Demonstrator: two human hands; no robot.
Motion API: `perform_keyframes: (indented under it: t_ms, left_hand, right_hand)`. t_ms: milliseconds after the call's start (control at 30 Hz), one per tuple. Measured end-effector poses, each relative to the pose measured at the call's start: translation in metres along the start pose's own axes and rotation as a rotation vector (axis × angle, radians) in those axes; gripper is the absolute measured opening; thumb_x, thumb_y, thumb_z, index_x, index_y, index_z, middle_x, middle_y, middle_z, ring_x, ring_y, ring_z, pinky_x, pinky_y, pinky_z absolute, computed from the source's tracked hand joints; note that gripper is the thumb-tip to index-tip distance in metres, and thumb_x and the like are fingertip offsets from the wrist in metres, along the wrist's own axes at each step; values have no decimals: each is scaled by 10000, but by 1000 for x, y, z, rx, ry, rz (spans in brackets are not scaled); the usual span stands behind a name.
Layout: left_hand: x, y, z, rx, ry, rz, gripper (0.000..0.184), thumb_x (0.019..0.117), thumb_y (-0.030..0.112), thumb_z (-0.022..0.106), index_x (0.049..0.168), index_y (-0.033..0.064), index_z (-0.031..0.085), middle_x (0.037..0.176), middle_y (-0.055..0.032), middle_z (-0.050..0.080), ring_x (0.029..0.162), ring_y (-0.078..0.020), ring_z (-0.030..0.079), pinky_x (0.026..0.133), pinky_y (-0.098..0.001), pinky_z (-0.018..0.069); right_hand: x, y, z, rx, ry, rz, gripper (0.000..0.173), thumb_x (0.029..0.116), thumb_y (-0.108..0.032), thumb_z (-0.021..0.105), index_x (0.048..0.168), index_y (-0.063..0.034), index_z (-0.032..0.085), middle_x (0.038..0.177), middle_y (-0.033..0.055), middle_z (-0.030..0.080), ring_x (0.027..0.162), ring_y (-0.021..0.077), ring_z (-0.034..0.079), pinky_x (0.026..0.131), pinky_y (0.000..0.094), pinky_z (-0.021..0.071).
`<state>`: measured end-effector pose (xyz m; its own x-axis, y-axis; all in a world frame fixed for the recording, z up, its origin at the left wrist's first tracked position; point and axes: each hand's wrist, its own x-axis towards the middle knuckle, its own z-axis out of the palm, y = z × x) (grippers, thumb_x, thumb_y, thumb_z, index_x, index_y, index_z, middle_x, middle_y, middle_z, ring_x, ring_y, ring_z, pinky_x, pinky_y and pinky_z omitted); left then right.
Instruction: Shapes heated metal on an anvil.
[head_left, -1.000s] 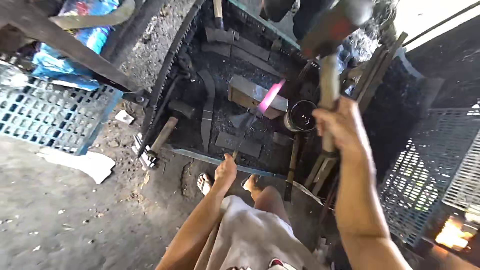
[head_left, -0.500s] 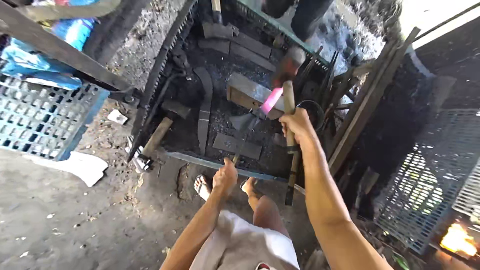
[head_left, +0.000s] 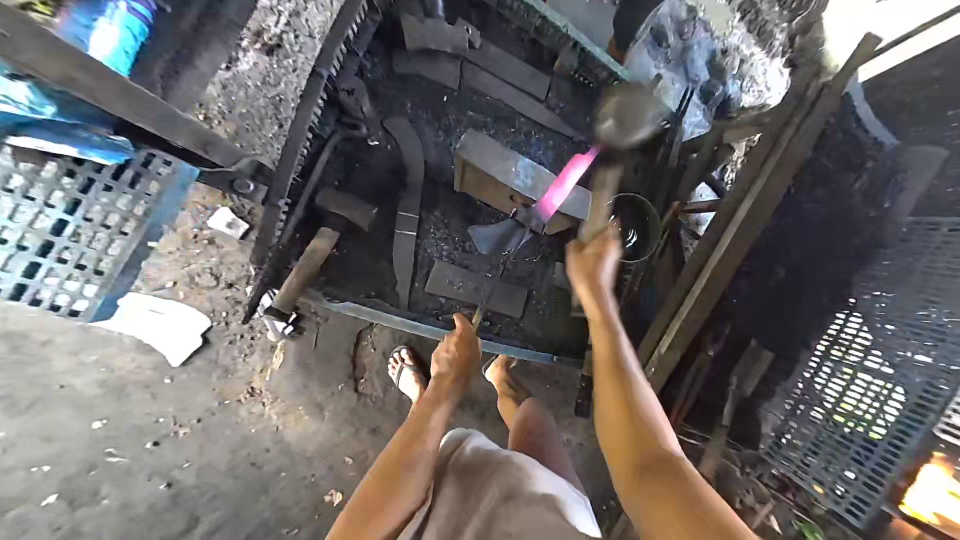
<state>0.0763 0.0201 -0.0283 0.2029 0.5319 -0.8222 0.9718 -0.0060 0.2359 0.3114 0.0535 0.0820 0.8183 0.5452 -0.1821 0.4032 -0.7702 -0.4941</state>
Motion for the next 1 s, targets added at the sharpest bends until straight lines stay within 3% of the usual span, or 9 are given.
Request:
perform_keyframes:
  t_ms: [67,167,367,467,567,633,800,867,1000]
  left_hand:
    - [-12,-4,-1,-14,-22,14,461,1060,275,481,1467,76,397,1113,-226,709,1001,-415,725,829,-597,584]
    - [-14,3,-11,-44,9,39,504,1043,268,516,1472,27,404,1149,-258,696,1032,-435,715,855,-620,576]
    - [15,-3,-6,-5,85,52,518,1009,217,555,1458,22,386,1141,-252,698,1030,-430,719,831,-616,584]
    - [18,-4,-9,11,90,60,517,1003,211,570,1450,31,385,1110,-254,703,1009,-435,724,808,-622,586]
    - [14,-1,-9,49,73,58,464,1020,241,540,1425,51,413,1088,-231,714,997,-422,730,807,-611,589]
    - [17,1,1,37,71,47,485,1022,256,529,1448,53,412,1082,-234,719,978,-425,735,798,-611,592]
    - [10,9,-7,14,-16,37,438,1064,246,471,1456,61,409,1149,-224,700,1026,-407,722,846,-584,586]
    - [-1,10,-10,13,-19,43,438,1061,256,479,1445,54,420,1155,-230,698,1036,-415,718,850,-592,584]
    - [4,14,-6,-19,29,58,514,1019,248,557,1454,19,406,1155,-262,694,1062,-444,704,870,-627,566]
  right_hand:
    - [9,19,31,152,-356,258,432,894,-117,671,1284,-7,521,789,120,625,576,206,634,516,393,575]
    - [8,-28,-47,404,-476,241,280,906,-63,668,1154,6,555,673,66,576,484,162,581,451,327,553]
    - [-74,-97,-258,290,-153,-244,468,862,-111,725,1284,-47,533,841,44,649,565,159,635,513,355,605]
    - [-46,-118,-320,67,106,-410,601,931,-353,700,1396,-56,463,890,10,632,603,120,650,559,343,625]
    - [2,-127,-297,-82,426,-453,452,980,-388,598,1219,-6,568,869,40,625,647,111,627,624,336,590]
    - [6,-115,-226,-87,545,-470,561,947,-248,645,1355,109,496,1054,155,663,825,164,683,769,350,610]
    - [6,7,19,70,-135,100,491,895,-133,683,1336,3,514,864,146,668,655,236,674,587,433,597]
    - [14,6,14,315,-410,310,373,903,-76,650,1249,-14,525,744,90,590,528,189,601,476,360,563]
    - [-19,-51,-128,514,-350,111,255,896,-49,660,1125,-15,553,670,50,581,489,159,585,452,329,560]
